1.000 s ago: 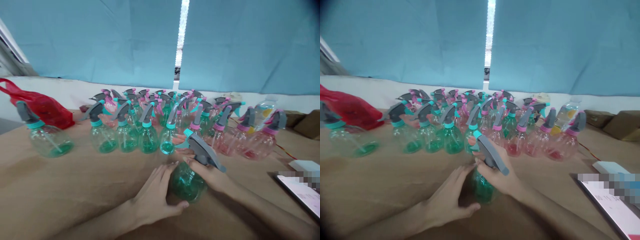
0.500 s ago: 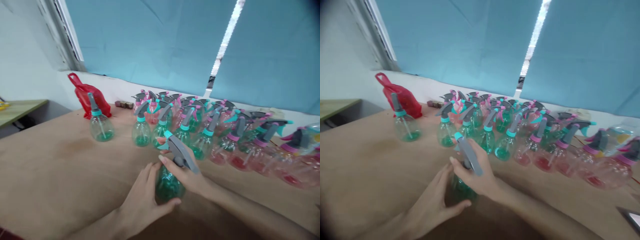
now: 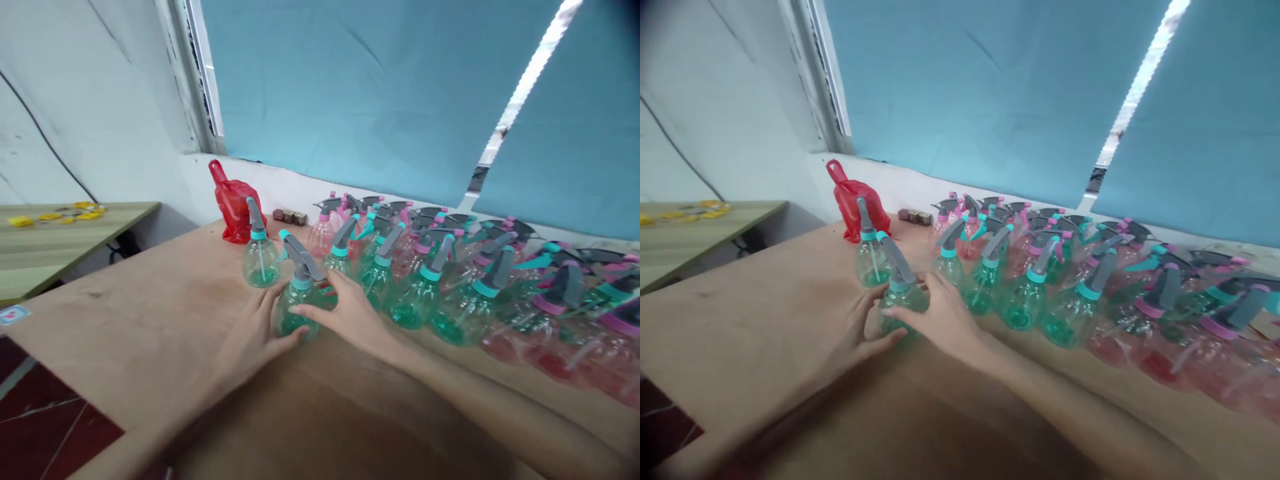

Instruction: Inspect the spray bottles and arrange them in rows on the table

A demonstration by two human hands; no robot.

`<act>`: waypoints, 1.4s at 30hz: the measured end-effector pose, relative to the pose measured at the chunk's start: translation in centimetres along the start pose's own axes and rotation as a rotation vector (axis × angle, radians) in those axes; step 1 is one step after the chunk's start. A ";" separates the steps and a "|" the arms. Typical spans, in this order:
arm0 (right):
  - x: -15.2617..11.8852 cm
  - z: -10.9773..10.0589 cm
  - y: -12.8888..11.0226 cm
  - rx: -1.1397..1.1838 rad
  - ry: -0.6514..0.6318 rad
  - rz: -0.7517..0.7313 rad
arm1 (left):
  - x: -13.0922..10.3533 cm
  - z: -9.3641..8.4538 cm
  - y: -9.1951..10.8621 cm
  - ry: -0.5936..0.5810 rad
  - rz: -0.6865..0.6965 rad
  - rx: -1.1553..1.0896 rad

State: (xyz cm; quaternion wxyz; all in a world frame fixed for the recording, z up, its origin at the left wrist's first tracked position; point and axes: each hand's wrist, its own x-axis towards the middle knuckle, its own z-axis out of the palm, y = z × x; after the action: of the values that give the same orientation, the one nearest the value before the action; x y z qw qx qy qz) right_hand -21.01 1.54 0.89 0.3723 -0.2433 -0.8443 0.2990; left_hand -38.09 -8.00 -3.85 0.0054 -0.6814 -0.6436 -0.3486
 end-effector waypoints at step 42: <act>7.7 3.5 0.6 -0.375 0.034 0.181 | 5.7 -4.1 -3.8 -0.255 -0.246 0.360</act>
State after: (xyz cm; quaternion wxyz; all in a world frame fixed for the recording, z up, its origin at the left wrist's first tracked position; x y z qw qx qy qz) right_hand -28.31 5.66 2.30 0.3061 -0.3882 -0.8535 0.1648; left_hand -43.72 -4.22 0.33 0.0033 -0.6244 -0.7689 -0.1376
